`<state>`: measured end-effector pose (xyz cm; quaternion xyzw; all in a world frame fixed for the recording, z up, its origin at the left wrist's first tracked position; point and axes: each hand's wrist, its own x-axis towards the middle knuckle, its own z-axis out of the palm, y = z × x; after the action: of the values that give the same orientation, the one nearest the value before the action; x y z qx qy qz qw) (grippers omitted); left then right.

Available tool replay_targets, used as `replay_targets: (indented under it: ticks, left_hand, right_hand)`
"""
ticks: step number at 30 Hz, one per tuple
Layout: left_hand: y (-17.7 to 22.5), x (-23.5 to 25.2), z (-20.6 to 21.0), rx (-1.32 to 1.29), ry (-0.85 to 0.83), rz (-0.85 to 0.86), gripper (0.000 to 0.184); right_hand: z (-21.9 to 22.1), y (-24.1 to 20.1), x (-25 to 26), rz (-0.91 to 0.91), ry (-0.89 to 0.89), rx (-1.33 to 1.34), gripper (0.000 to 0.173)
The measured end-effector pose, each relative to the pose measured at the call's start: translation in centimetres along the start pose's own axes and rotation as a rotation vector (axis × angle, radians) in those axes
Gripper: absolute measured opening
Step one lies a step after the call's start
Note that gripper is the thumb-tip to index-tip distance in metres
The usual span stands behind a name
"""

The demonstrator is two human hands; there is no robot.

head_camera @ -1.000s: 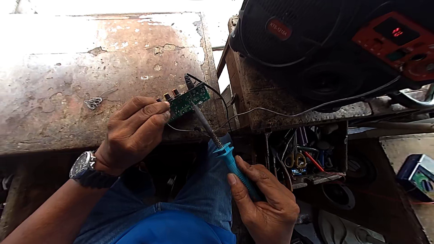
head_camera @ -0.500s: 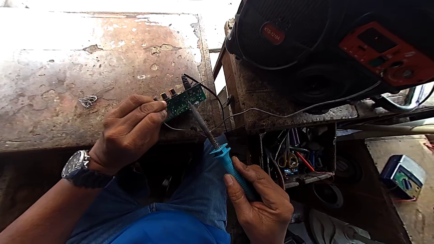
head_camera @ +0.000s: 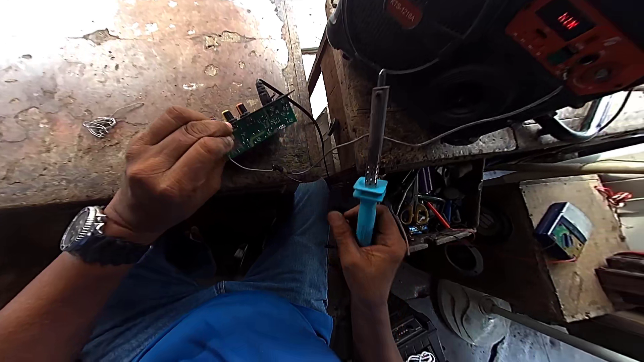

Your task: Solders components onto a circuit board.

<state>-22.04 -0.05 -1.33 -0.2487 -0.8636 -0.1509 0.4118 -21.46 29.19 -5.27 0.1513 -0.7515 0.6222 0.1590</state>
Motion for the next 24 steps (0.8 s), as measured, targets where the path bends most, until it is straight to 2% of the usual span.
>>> replay_targets:
  ticks: [5, 10, 13, 16, 20, 24]
  left_hand:
    - [0.3, 0.1, -0.3, 0.014, -0.038, -0.021, 0.009]
    - [1.0, 0.0, -1.4, 0.001, -0.139, -0.066, 0.013]
    - [1.2, -0.2, -2.1, -0.028, -0.125, -0.115, 0.015]
    - [0.5, 0.2, -3.1, -0.017, -0.108, -0.234, 0.021]
    - [-1.3, 1.4, -4.6, -0.046, -0.284, -0.355, 0.037]
    - [-2.6, 2.0, -5.1, -0.125, -0.454, -0.385, 0.030]
  right_hand:
    - [3.2, 3.0, 0.0, -0.057, 0.065, 0.093, 0.032]
    - [6.6, 4.7, 0.3, -0.152, 0.099, 0.044, 0.030]
    - [7.7, 5.4, 0.5, -0.228, 0.150, 0.031, 0.026]
    - [8.1, 5.7, 0.5, -0.253, 0.190, 0.001, 0.026]
    - [8.2, 5.6, 0.4, -0.232, 0.206, -0.032, 0.028]
    - [7.8, 3.3, 0.4, -0.171, 0.163, 0.028, 0.026]
